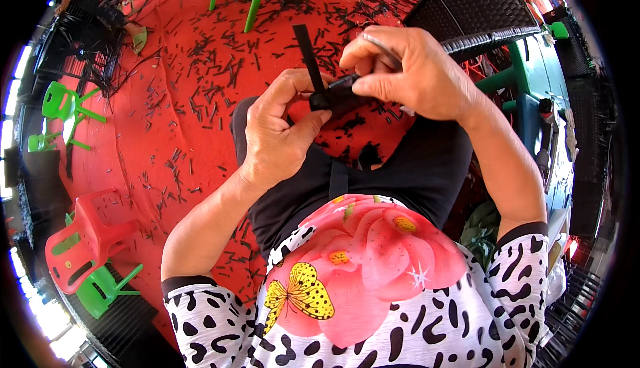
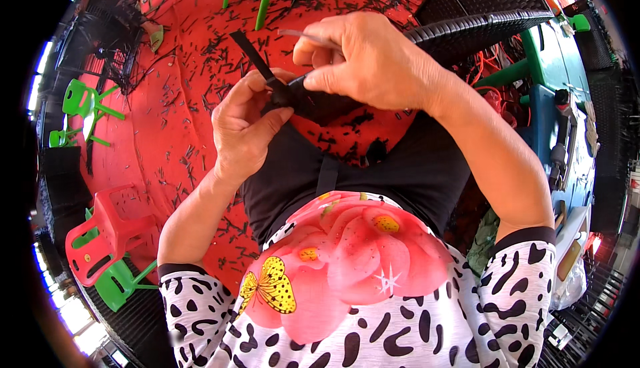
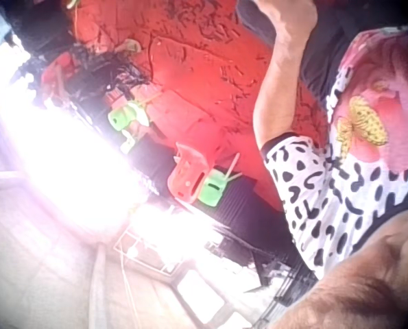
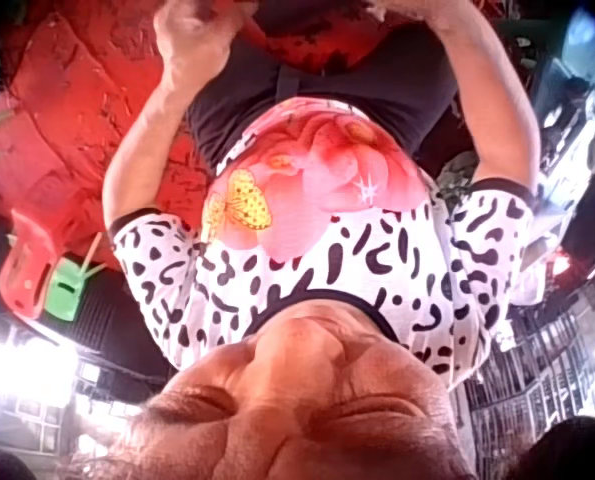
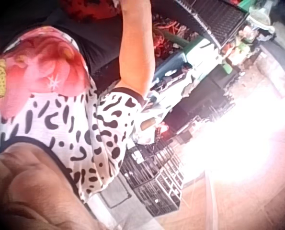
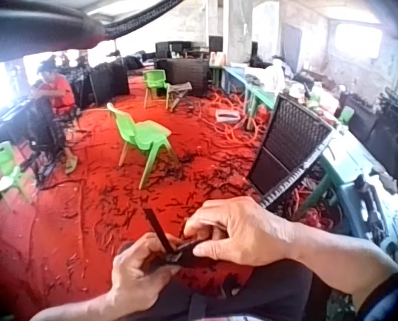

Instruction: The person sits on a red floor and weaves a black plastic strip into the frame of a wicker chair. They use a metal tool to push the strip through the weave and a pair of pliers to cut the strip to length. The person continues to weave the strip along the edge of the chair frame.

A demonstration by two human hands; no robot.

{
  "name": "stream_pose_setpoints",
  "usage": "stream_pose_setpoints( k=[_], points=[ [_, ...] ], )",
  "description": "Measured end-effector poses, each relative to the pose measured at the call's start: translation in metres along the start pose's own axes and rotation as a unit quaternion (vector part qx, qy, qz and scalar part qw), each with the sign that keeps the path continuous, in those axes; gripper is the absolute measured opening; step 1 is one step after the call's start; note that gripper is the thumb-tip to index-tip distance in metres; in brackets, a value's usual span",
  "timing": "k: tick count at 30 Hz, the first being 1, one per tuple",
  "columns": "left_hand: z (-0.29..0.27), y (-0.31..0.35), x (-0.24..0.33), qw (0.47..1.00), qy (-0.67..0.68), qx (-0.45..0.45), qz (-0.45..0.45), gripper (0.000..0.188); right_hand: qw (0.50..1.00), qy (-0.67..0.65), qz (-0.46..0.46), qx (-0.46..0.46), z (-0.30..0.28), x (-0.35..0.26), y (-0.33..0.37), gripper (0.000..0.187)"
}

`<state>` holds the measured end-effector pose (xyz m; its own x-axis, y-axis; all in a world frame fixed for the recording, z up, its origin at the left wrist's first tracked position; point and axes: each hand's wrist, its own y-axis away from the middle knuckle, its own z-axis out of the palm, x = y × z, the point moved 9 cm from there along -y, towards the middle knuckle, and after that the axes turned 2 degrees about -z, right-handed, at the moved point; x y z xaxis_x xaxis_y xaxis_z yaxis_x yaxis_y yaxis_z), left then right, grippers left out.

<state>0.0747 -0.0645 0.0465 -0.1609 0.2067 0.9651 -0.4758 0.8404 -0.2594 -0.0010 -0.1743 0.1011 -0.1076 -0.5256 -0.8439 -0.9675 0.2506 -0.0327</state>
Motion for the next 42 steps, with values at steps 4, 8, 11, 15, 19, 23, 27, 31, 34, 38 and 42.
stream_pose_setpoints(
  k=[4,8,11,15,19,23,27,31,34,38,42],
  points=[
    [0.005,0.001,0.0,0.997,0.072,-0.013,-0.01,0.033,0.996,0.052,-0.07,0.013,0.006,-0.018,0.006,0.02],
    [0.008,-0.002,0.0,0.982,0.166,-0.05,-0.077,0.019,0.99,0.073,-0.122,0.009,0.015,-0.023,0.004,0.014],
    [0.002,-0.006,-0.012,0.982,0.155,-0.026,-0.1,0.006,0.985,0.117,-0.125,0.005,0.016,-0.027,-0.001,0.013],
    [-0.005,-0.007,-0.018,0.98,0.139,0.031,-0.136,0.007,0.978,0.15,-0.145,0.016,0.017,-0.03,-0.012,0.016],
    [-0.007,-0.007,-0.022,0.964,0.196,0.072,-0.167,0.008,0.991,0.104,-0.086,0.004,0.015,-0.018,-0.024,0.017],
    [-0.007,-0.005,-0.025,0.958,0.209,0.086,-0.178,0.008,0.992,0.097,-0.013,-0.08,0.022,-0.011,-0.032,0.018],
    [-0.006,-0.002,-0.025,0.955,0.214,0.1,-0.181,0.013,0.991,0.088,0.013,-0.103,0.027,-0.004,-0.033,0.016],
    [-0.006,-0.003,-0.026,0.956,0.213,0.091,-0.177,0.013,0.992,0.076,-0.01,-0.103,0.028,-0.005,-0.033,0.016],
    [-0.004,-0.003,-0.025,0.952,0.236,0.097,-0.169,0.013,0.995,0.067,-0.01,-0.071,0.027,-0.007,-0.034,0.019],
    [-0.004,0.001,-0.028,0.946,0.254,0.096,-0.18,0.01,0.992,0.074,0.018,-0.104,0.03,-0.003,-0.034,0.019],
    [-0.003,0.002,-0.03,0.948,0.255,0.08,-0.172,0.008,0.991,0.075,0.027,-0.109,0.029,-0.003,-0.029,0.019]
  ],
)
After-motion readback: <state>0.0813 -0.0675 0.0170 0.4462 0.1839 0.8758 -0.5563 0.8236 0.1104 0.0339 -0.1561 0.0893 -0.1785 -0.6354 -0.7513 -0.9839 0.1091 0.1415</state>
